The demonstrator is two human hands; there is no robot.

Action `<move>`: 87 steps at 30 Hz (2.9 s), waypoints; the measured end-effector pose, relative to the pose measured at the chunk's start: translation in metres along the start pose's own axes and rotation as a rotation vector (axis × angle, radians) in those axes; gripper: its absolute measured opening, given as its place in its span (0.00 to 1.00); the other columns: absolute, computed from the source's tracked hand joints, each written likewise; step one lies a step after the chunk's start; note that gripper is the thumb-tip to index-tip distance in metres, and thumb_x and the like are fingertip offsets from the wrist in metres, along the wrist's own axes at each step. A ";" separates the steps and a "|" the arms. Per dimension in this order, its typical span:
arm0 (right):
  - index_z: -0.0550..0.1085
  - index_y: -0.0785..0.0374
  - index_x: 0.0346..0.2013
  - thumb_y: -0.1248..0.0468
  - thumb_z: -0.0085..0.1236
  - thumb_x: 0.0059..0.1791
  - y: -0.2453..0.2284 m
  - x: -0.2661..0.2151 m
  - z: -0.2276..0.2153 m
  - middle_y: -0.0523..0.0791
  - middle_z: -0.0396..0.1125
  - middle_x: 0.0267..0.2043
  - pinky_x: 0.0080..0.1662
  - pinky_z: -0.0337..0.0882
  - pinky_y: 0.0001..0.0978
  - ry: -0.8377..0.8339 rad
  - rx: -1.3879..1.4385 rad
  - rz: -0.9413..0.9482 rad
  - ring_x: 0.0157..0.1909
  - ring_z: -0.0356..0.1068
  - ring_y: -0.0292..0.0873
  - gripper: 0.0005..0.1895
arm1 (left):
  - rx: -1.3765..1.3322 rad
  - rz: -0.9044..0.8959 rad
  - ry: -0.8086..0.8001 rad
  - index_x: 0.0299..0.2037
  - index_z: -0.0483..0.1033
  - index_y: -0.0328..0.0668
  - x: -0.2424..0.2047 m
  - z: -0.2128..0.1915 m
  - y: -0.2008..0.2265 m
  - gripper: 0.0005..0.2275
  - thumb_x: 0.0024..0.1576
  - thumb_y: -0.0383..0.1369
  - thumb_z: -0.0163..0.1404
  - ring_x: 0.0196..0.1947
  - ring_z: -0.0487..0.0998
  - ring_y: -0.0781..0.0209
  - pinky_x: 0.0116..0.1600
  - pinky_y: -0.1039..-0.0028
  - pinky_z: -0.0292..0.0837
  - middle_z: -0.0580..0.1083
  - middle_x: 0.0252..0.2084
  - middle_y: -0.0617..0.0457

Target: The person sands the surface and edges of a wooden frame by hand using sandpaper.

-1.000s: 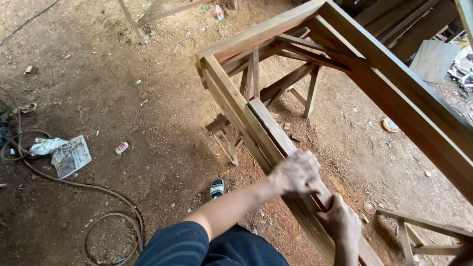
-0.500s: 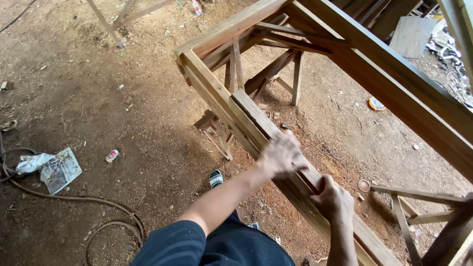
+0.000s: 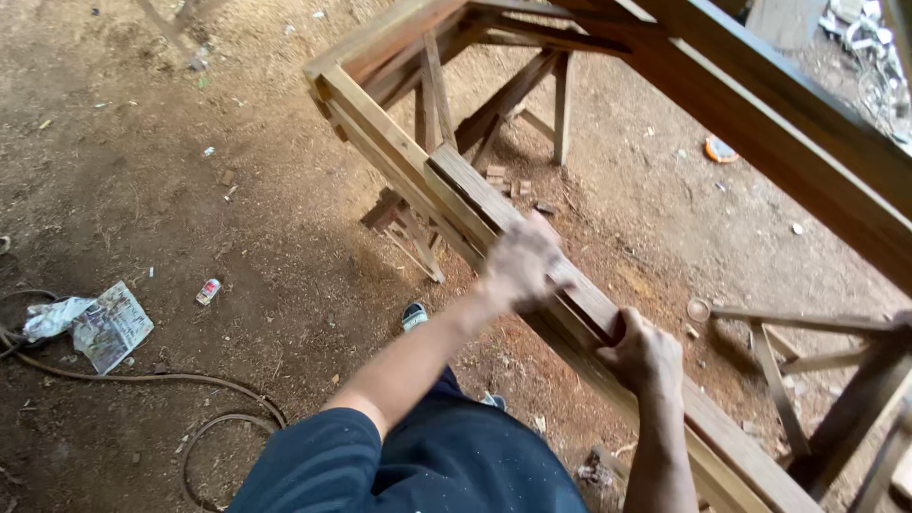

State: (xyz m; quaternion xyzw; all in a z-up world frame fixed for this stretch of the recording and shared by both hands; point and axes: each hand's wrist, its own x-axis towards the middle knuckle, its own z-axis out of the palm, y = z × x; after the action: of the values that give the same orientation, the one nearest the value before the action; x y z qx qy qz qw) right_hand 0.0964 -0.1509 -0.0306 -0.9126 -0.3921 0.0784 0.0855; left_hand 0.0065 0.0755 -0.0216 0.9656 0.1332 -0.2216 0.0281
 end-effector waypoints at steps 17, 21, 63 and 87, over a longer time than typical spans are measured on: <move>0.71 0.56 0.47 0.51 0.70 0.35 -0.013 -0.009 -0.022 0.46 0.75 0.39 0.46 0.75 0.42 -0.116 0.044 0.081 0.40 0.76 0.48 0.30 | 0.124 -0.028 0.483 0.52 0.73 0.40 -0.015 -0.006 -0.048 0.42 0.60 0.68 0.15 0.61 0.69 0.48 0.68 0.60 0.63 0.72 0.57 0.44; 0.71 0.57 0.51 0.49 0.72 0.33 -0.017 -0.013 -0.022 0.47 0.74 0.44 0.57 0.69 0.44 -0.037 -0.076 0.000 0.48 0.74 0.46 0.36 | 0.168 0.046 0.630 0.38 0.70 0.40 -0.014 -0.005 -0.020 0.43 0.54 0.72 0.14 0.45 0.66 0.53 0.51 0.62 0.67 0.68 0.40 0.48; 0.68 0.56 0.60 0.38 0.69 0.34 -0.010 -0.004 -0.006 0.47 0.73 0.50 0.50 0.74 0.37 -0.132 -0.083 0.042 0.48 0.75 0.44 0.46 | 0.235 -0.015 0.711 0.51 0.68 0.34 -0.012 -0.007 -0.046 0.46 0.56 0.72 0.12 0.52 0.71 0.54 0.57 0.66 0.69 0.70 0.51 0.44; 0.75 0.58 0.49 0.38 0.67 0.38 -0.023 -0.020 -0.009 0.48 0.75 0.40 0.47 0.74 0.41 0.030 0.016 0.041 0.43 0.76 0.46 0.35 | -0.246 0.091 0.643 0.34 0.71 0.41 0.001 0.030 -0.069 0.36 0.61 0.65 0.18 0.40 0.70 0.49 0.56 0.55 0.63 0.70 0.36 0.46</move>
State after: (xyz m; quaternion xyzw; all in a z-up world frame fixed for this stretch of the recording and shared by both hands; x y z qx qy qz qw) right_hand 0.0686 -0.1506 -0.0148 -0.9208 -0.3713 0.0695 0.0972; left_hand -0.0241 0.1384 -0.0489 0.9804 0.1177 0.1131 0.1107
